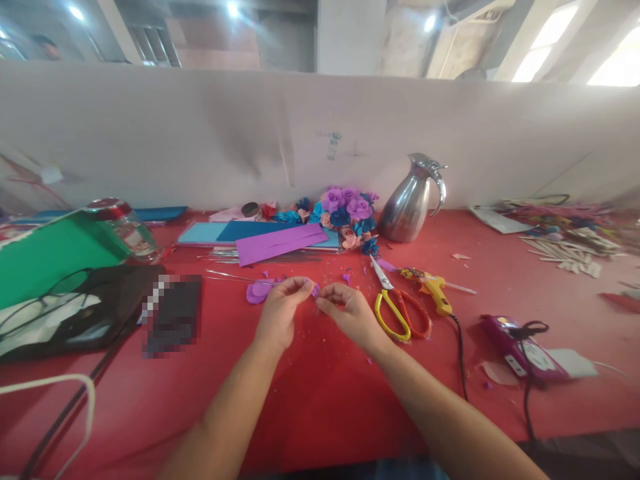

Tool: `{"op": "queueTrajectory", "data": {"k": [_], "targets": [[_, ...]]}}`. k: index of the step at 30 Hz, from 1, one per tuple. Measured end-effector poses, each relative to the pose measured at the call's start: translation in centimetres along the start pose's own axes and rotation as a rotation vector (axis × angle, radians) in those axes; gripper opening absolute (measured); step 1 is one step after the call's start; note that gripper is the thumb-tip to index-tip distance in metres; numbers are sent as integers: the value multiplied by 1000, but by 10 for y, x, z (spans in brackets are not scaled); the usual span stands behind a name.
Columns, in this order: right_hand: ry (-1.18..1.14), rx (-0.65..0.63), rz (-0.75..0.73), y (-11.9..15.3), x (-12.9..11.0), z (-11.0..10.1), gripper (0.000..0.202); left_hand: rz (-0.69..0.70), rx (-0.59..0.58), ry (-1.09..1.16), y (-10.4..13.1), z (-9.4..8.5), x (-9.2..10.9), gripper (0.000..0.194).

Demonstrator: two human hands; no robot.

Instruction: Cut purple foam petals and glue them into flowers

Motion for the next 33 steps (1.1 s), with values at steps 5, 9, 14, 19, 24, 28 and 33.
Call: {"op": "queueTrajectory", "data": {"k": [5, 9, 14, 19, 24, 28, 33], "targets": [[77, 3, -31, 1, -2, -2, 16, 26, -20, -27, 0, 0, -2, 20], [18, -1, 18, 0, -1, -2, 19, 22, -18, -32, -1, 0, -1, 25], [-66, -25, 64, 0, 0, 0, 19, 17, -59, -25, -1, -1, 0, 19], [-214, -96, 165, 1, -4, 1, 22, 26, -57, -6, 0, 0, 1, 16], [-335, -138, 250, 2, -6, 3, 26, 15, -44, 20, 0, 2, 4, 16], [-202, -14, 125, 2, -7, 1, 23, -23, 11, 47, 0, 1, 6, 18], [-122, -46, 76, 2, -6, 1, 24, -16, -37, 26, 0, 1, 5, 15]]}}
Point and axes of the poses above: each hand's wrist, its own y-axis away from the middle knuckle, its own z-axis out of the palm, x = y × z, the point moved 2 cm from there along -y, towards the middle knuckle, and after that the axes turned 6 degrees about x, right-handed, at the moved point
